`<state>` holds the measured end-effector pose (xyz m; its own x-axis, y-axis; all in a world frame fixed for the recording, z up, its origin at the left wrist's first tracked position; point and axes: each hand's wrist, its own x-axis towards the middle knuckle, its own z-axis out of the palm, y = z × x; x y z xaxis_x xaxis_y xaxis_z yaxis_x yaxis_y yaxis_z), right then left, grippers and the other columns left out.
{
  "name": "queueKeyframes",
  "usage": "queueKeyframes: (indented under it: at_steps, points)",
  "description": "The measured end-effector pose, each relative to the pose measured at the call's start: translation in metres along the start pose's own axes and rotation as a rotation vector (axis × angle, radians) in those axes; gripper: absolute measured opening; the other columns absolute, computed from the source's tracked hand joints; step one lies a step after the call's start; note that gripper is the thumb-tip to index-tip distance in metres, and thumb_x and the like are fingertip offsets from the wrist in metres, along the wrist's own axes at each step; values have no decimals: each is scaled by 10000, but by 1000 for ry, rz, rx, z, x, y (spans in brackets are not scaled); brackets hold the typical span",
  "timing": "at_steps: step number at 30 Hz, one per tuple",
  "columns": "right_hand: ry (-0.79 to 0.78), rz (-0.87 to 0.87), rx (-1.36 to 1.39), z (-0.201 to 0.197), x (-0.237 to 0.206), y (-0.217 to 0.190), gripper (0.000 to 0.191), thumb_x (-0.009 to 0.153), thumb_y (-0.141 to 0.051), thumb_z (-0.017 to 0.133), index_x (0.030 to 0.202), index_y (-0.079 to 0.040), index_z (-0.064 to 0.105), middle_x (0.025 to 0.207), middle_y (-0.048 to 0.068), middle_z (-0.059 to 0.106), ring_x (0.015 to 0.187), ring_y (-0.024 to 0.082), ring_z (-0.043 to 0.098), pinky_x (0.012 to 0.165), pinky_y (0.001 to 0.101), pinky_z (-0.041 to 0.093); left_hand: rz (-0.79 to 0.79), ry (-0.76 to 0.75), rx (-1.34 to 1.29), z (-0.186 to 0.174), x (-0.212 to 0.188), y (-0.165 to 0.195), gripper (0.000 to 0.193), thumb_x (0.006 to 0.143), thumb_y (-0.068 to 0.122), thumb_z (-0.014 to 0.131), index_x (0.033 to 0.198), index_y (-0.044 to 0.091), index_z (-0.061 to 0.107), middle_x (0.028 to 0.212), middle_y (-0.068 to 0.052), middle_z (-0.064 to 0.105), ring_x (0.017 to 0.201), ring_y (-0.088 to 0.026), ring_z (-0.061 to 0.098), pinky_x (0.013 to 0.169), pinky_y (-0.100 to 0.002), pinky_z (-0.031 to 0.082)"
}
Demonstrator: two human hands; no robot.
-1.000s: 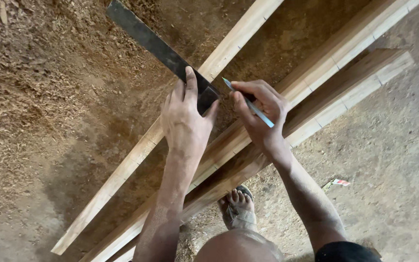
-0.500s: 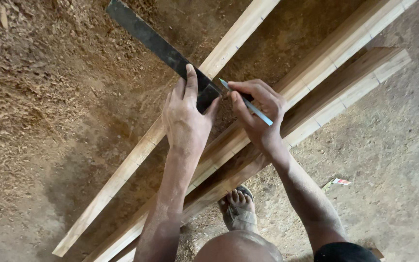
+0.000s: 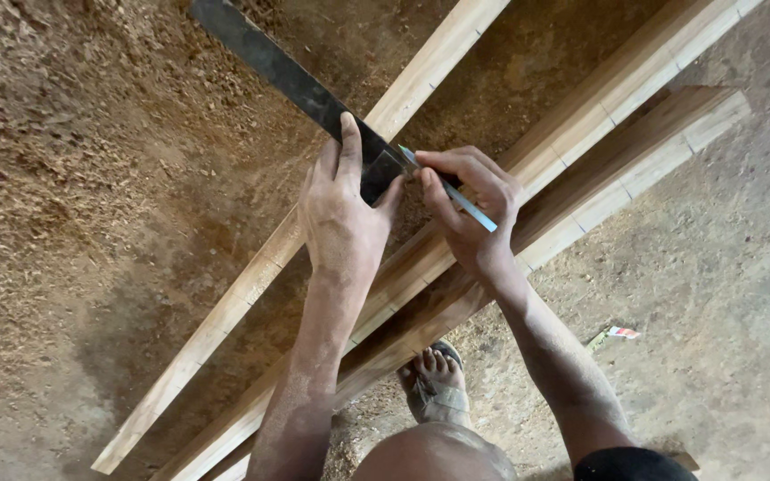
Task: The person kneels on a dusty floor among wooden strips, holding an L-shaped square against each strip and drawing pencil marks along its edge. They reposition the square repeatedly to mark multiple strips one after another.
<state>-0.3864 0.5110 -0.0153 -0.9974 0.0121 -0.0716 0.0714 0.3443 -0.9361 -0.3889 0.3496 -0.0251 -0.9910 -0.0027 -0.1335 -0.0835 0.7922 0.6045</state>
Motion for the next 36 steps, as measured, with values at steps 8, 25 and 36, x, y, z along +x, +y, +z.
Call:
queueKeyframes:
  at_steps: [8,25,36]
  points:
    - [-61,-73,32,0,4,-1,216,1033,-3,672,1244,18,711,1131,158,744,990,208,759,840,313,626,20,38,30,1,-1,4,945,764,185,915,1536,-28,413,1334,-261,608,1123,-402,648,933,-465,550]
    - [-148,-122,25,0,14,-8,248,993,-5,725,1240,2,702,1076,175,729,938,274,755,800,345,585,26,61,-11,1,-4,4,931,745,122,917,1530,-16,436,1325,-246,621,1123,-403,651,941,-461,552]
    - [-164,-173,-11,-3,16,-5,286,964,-3,744,1247,0,704,1097,169,734,939,272,765,779,343,603,27,41,-3,-2,-4,5,943,739,122,919,1529,-21,424,1339,-265,606,1145,-404,653,944,-440,560]
